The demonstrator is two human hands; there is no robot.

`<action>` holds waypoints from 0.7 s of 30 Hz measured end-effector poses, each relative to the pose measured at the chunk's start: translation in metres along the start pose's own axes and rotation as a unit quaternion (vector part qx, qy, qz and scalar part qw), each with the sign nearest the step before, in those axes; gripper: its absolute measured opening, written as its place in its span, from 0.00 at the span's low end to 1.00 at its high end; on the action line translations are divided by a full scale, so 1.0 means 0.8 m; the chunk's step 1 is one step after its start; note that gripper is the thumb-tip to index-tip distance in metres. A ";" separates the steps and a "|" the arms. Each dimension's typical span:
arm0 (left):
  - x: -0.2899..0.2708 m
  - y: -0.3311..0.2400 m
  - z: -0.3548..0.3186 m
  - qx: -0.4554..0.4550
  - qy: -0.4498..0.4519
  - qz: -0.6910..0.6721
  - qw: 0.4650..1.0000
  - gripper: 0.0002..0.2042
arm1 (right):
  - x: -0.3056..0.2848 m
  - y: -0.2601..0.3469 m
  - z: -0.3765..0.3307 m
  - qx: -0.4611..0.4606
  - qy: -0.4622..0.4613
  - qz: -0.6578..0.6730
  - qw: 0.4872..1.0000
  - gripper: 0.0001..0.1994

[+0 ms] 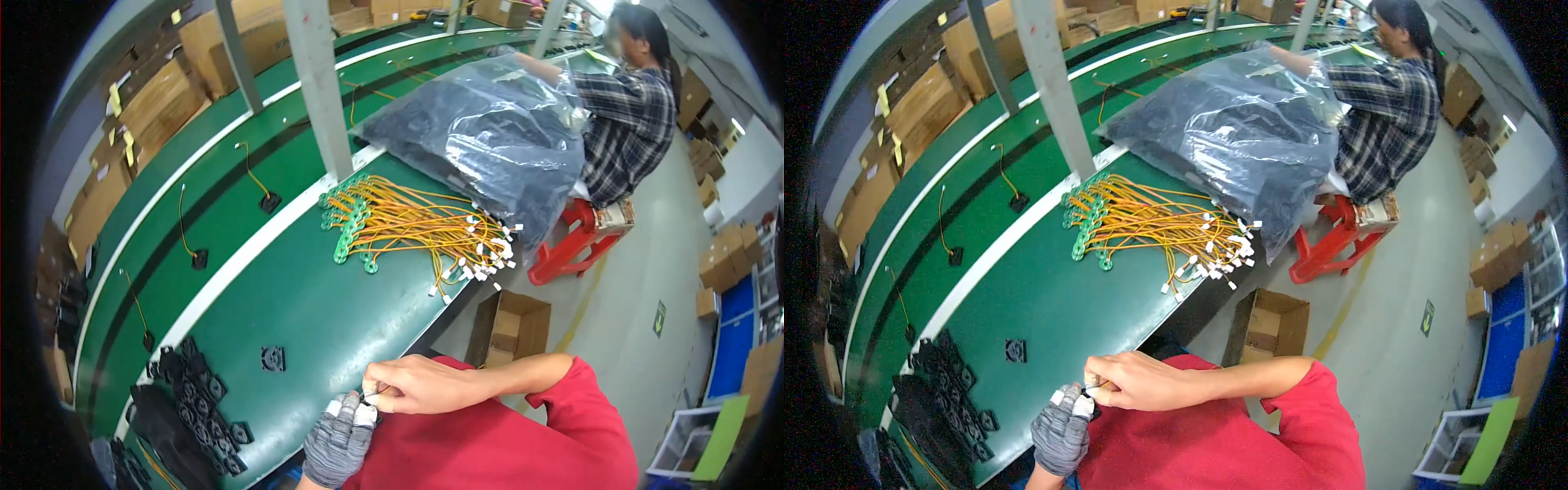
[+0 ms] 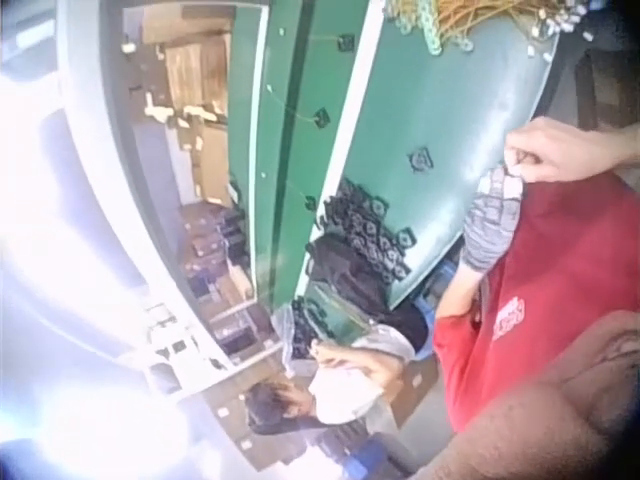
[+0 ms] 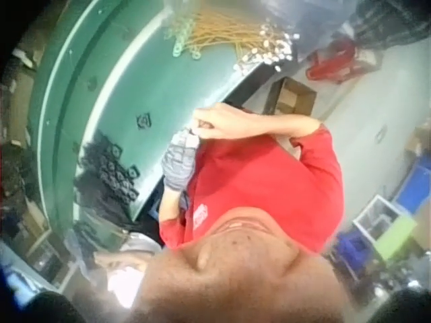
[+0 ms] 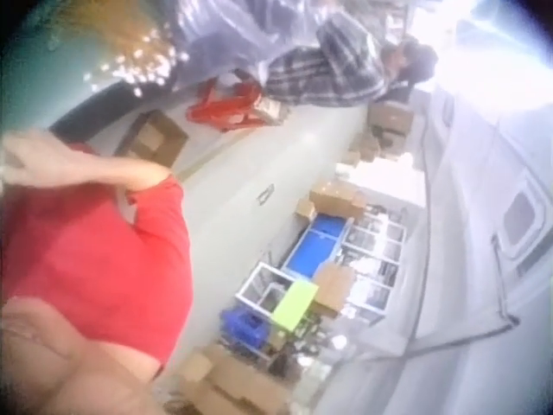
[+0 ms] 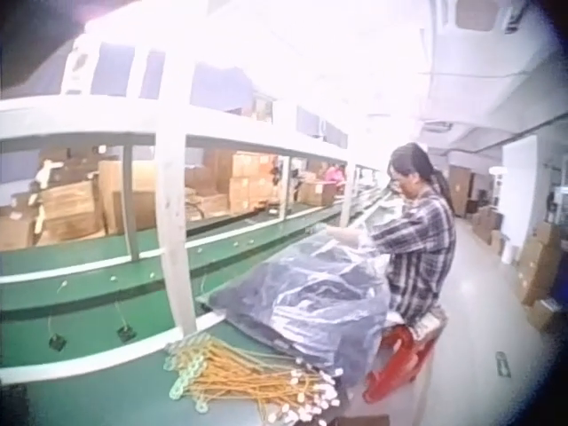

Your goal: The person assembles electronic components by hand, threading electronic wires and attaching small plastic fan housings.

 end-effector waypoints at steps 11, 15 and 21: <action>0.022 0.019 0.016 0.024 0.022 0.010 0.999 0.13 | -0.007 -0.040 0.003 0.118 0.031 0.083 0.989 0.08; 0.020 0.021 0.012 -0.021 0.015 -0.011 1.000 0.16 | -0.007 -0.023 0.002 0.115 0.002 0.106 0.988 0.06; 0.021 0.022 0.028 -0.066 0.040 -0.031 0.997 0.17 | -0.006 -0.035 0.005 0.077 -0.066 0.105 0.989 0.06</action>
Point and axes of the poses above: each hand's wrist, its own z-axis towards the middle knuckle, its own x-axis out of the palm, y = z × x, the point moved 2 cm from there along z, towards the middle knuckle, and after that the axes turned 5 degrees about -y, right-handed, at the moved point
